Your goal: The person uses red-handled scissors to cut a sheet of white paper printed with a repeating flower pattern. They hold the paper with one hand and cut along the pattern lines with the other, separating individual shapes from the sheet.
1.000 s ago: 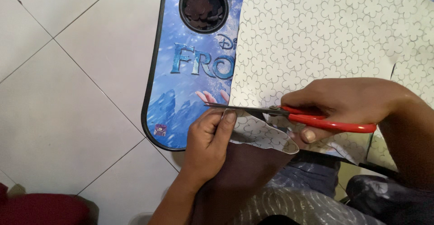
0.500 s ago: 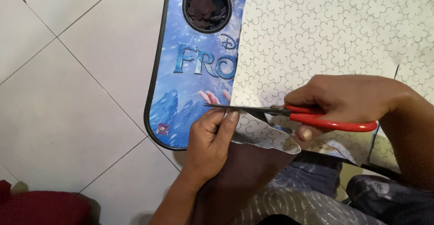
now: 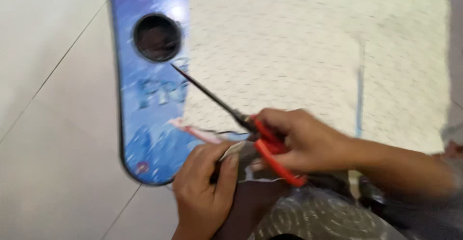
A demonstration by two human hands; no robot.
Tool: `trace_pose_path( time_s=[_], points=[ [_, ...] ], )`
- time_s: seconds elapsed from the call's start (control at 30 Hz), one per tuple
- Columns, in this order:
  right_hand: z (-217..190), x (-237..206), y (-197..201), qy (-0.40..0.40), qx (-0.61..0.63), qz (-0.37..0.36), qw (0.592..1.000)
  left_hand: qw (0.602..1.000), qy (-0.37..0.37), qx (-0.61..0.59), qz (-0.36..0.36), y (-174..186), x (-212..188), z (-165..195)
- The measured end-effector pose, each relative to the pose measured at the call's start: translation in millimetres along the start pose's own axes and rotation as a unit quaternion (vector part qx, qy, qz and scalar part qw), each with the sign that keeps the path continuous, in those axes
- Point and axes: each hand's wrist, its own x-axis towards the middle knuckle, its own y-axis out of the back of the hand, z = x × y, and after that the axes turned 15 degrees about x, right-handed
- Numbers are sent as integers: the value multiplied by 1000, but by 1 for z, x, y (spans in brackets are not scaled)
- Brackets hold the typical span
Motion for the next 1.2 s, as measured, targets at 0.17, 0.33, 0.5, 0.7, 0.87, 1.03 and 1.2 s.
trace_pose_path(
  time_s=[0.17, 0.33, 0.5, 0.7, 0.87, 1.03, 1.2],
  points=[
    [16, -32, -1, 139, 161, 98, 972, 998, 9, 36, -48, 16, 22, 23],
    [47, -78, 60, 331, 113, 199, 916, 901, -334, 188, -205, 4, 24, 39],
    [73, -108, 187, 435, 50, 151, 886, 836, -482, 226, -134, -77, -24, 109],
    [97, -121, 256, 237, -56, 423, 873, 816, -534, 140, -173, -151, -1, 161],
    [106, -99, 281, 139, -6, 485, 863, 839, -460, 136, -258, -152, 17, 111],
    [124, -89, 307, 130, -18, 438, 890, 886, -351, 242, -182, -123, 17, 38],
    [145, -77, 335, 121, -27, 389, 913, 910, -256, 282, -161, -92, 6, 2]
  ],
)
